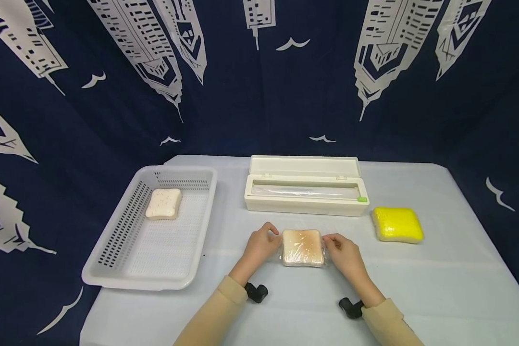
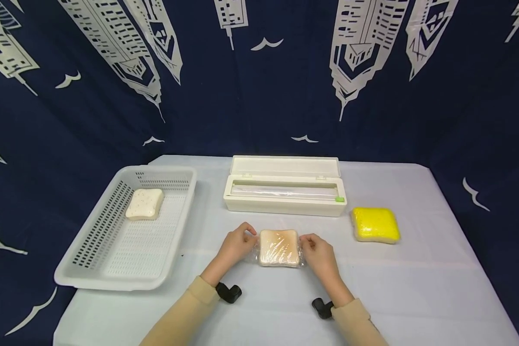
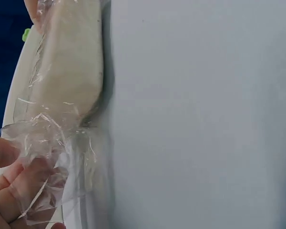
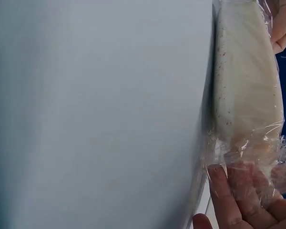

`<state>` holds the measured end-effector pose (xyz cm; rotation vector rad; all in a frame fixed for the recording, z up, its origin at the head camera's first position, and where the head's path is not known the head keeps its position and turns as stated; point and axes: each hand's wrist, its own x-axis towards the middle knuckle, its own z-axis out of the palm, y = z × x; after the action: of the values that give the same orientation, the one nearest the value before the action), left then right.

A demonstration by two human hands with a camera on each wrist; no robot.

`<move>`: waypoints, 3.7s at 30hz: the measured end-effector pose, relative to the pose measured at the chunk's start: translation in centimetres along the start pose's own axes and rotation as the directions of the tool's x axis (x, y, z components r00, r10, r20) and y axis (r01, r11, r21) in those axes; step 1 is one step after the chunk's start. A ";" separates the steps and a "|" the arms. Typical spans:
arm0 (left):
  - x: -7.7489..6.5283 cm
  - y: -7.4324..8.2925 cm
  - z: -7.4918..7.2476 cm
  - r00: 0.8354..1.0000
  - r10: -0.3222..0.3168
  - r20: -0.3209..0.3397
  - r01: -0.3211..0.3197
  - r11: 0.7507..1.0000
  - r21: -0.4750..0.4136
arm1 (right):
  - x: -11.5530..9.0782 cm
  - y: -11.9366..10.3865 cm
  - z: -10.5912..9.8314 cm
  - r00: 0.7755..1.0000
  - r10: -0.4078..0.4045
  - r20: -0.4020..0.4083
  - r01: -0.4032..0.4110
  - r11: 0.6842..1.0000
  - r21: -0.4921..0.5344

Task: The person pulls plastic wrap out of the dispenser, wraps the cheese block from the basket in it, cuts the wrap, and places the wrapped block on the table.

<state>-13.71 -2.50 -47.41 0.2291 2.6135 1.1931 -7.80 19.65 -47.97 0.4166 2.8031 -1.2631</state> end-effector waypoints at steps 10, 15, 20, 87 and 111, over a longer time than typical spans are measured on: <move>-1.0 -1.2 -1.0 0.986 0.059 0.155 -0.075 0.993 0.094 | -0.1 0.7 -2.1 0.967 -0.059 0.249 0.077 0.995 -0.066; -1.1 -1.8 -1.3 0.967 0.123 0.224 -0.157 0.978 0.140 | 0.0 1.7 -3.1 0.926 -0.135 0.353 0.170 0.983 -0.071; -0.8 -2.1 -0.8 0.971 0.149 0.186 -0.186 0.961 0.203 | 0.0 2.3 -2.6 0.927 -0.218 0.305 0.266 0.955 -0.127; -0.3 -1.7 -1.7 0.989 -0.134 0.071 0.145 0.969 -0.199 | 0.0 -0.2 -2.2 0.995 0.086 0.057 -0.087 0.996 0.020; -0.4 -1.0 -0.9 0.968 -0.248 0.038 0.239 0.865 -0.442 | 0.4 -1.3 2.3 0.877 -0.460 0.137 0.477 0.866 -0.150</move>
<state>-13.66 -3.90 -47.56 -0.1990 2.2137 1.6497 -8.72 17.23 -48.62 -0.3551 2.9982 -1.0302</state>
